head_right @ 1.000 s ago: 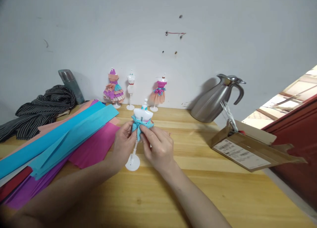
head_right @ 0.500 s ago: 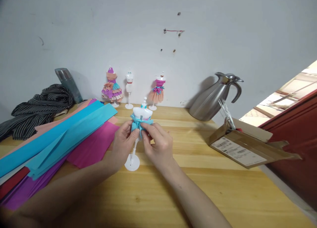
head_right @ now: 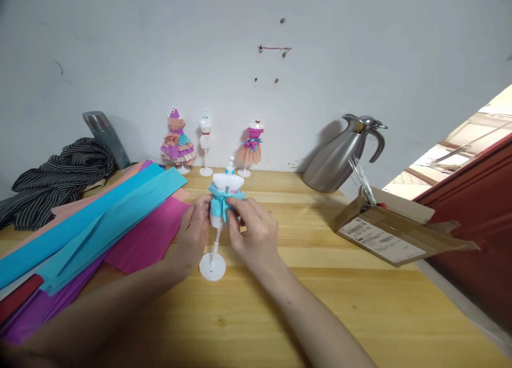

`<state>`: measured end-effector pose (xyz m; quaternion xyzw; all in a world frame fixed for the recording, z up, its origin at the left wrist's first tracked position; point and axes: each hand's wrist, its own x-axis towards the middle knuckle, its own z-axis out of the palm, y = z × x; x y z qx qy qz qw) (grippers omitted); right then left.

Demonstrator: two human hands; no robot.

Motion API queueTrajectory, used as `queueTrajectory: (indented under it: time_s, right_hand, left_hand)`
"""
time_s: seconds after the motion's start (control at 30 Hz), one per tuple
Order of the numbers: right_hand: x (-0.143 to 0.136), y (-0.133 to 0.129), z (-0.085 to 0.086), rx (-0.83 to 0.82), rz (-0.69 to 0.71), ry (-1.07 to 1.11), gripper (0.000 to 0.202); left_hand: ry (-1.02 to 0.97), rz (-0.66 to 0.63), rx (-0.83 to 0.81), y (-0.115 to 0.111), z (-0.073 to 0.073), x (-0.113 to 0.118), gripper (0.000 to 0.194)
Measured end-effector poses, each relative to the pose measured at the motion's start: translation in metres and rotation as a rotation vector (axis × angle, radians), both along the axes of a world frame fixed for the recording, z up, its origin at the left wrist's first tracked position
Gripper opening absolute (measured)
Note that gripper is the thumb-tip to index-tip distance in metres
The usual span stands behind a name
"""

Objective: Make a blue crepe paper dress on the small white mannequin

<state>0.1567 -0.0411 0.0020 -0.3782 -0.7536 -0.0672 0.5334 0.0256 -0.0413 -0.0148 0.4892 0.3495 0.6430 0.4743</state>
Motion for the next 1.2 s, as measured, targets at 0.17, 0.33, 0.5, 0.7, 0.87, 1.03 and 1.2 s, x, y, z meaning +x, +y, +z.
queueTrajectory:
  time_s: [0.17, 0.33, 0.5, 0.7, 0.87, 1.03, 1.2]
  right_hand:
    - [0.0, 0.0, -0.001, 0.013, 0.002, -0.014, 0.022]
    - [0.0, -0.003, -0.001, 0.039, 0.04, -0.029, 0.026]
    - [0.002, -0.004, 0.003, 0.078, 0.124, 0.02, 0.033]
    - [0.008, 0.004, 0.008, 0.114, 0.042, 0.08, 0.037]
    - [0.007, 0.005, 0.01, 0.118, 0.075, 0.094, 0.023]
    - [0.007, 0.003, 0.012, 0.159, 0.1, 0.103, 0.021]
    - [0.009, 0.003, 0.009, 0.256, 0.102, 0.099, 0.022]
  left_hand:
    - [0.092, -0.097, 0.048, -0.006, 0.011, 0.0, 0.02]
    - [0.099, -0.071, -0.015, -0.003, 0.008, 0.002, 0.018]
    - [0.062, -0.059, -0.018, 0.001, 0.011, -0.001, 0.012]
    - [0.026, -0.077, -0.035, 0.0, 0.015, -0.002, 0.01]
    - [0.012, -0.086, -0.041, -0.001, 0.014, 0.0, 0.009]
    - [0.004, -0.085, -0.048, -0.001, 0.014, 0.001, 0.007]
    - [0.009, -0.063, -0.035, 0.0, 0.013, 0.0, 0.006]
